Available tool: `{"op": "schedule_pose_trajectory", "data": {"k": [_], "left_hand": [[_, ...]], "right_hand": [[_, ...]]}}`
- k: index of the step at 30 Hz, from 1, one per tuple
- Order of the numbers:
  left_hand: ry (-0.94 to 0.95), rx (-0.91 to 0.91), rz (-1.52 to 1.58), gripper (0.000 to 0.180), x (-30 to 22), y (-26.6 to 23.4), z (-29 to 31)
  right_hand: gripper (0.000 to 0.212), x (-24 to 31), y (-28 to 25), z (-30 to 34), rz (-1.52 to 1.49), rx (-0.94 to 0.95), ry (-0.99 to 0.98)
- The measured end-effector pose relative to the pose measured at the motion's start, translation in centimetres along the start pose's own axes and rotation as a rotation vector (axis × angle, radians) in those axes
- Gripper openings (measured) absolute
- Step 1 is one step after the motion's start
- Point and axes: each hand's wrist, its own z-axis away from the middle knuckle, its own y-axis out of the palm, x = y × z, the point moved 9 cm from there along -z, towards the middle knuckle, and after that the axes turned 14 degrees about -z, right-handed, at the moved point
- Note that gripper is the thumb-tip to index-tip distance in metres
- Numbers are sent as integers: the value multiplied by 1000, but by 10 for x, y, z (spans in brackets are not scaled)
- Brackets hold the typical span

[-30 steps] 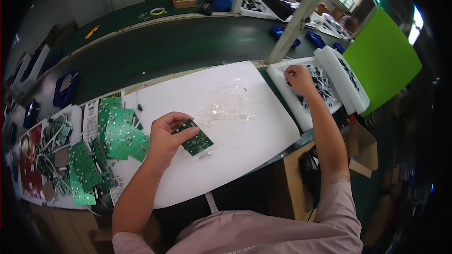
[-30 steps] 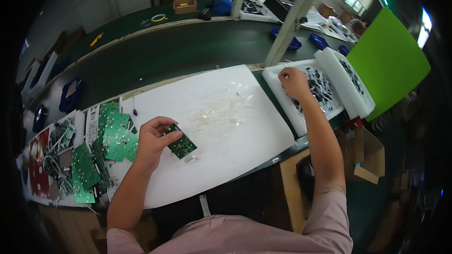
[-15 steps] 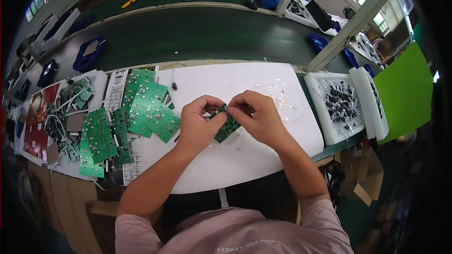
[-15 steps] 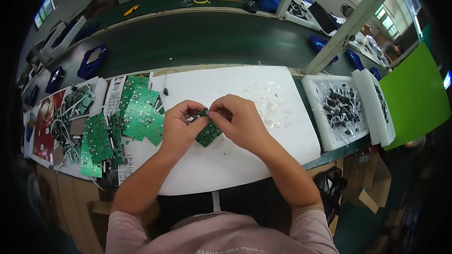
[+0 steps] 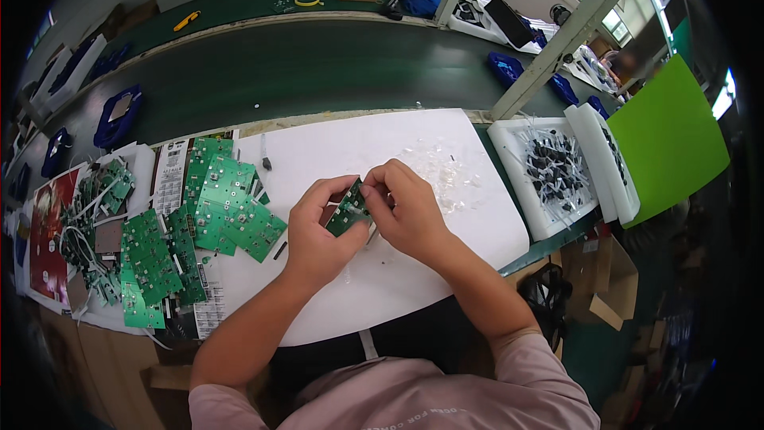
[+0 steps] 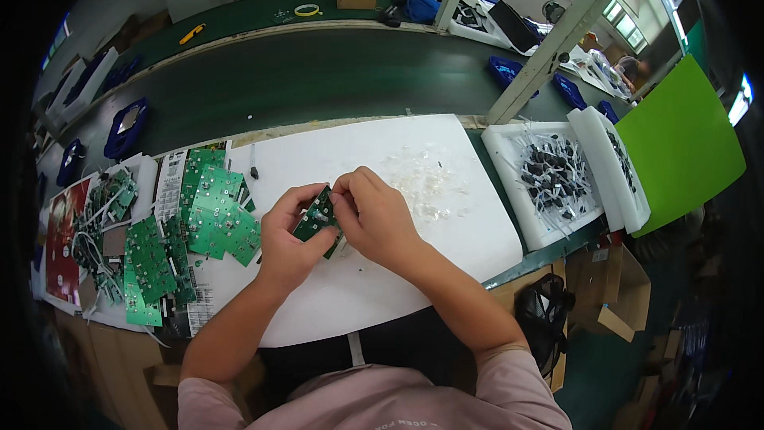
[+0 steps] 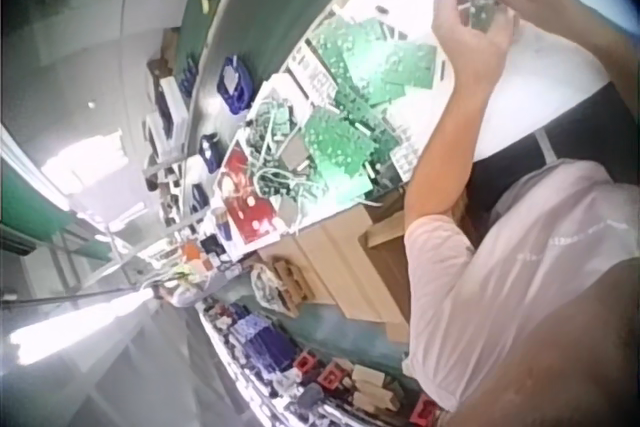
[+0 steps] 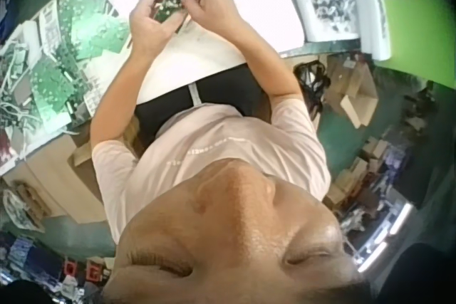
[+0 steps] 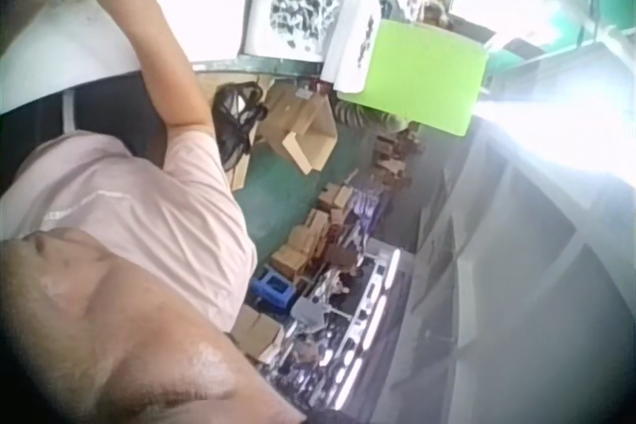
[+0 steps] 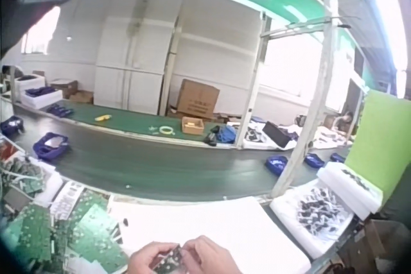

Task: The person attaches a cable to a circuit board, places the board into a blue plastic housing, and presses a metal plate over it before placing the unit on a conveyor belt.

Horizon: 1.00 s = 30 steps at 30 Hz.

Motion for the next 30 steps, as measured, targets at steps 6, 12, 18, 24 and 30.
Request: {"op": "schedule_pose_trajectory", "data": {"k": [6,12,18,24,30], "left_hand": [[2,-32,-28,48,5,5,1],[-154,-109,111,29,16,-9,-4],[-290,-31,215,34,23,-9,-8],[-314,-32,158,39,31,-9,-7],[-262,-37,58,36,28,-10,-7]], "right_hand": [[10,6,-1,8,152,-76,-72],[7,-23,-9,12,-304,-63,188],[7,-40,-6,17,-481,19,449],[9,-33,-5,17,-405,56,453],[9,-36,-6,18,-347,88,471]]}}
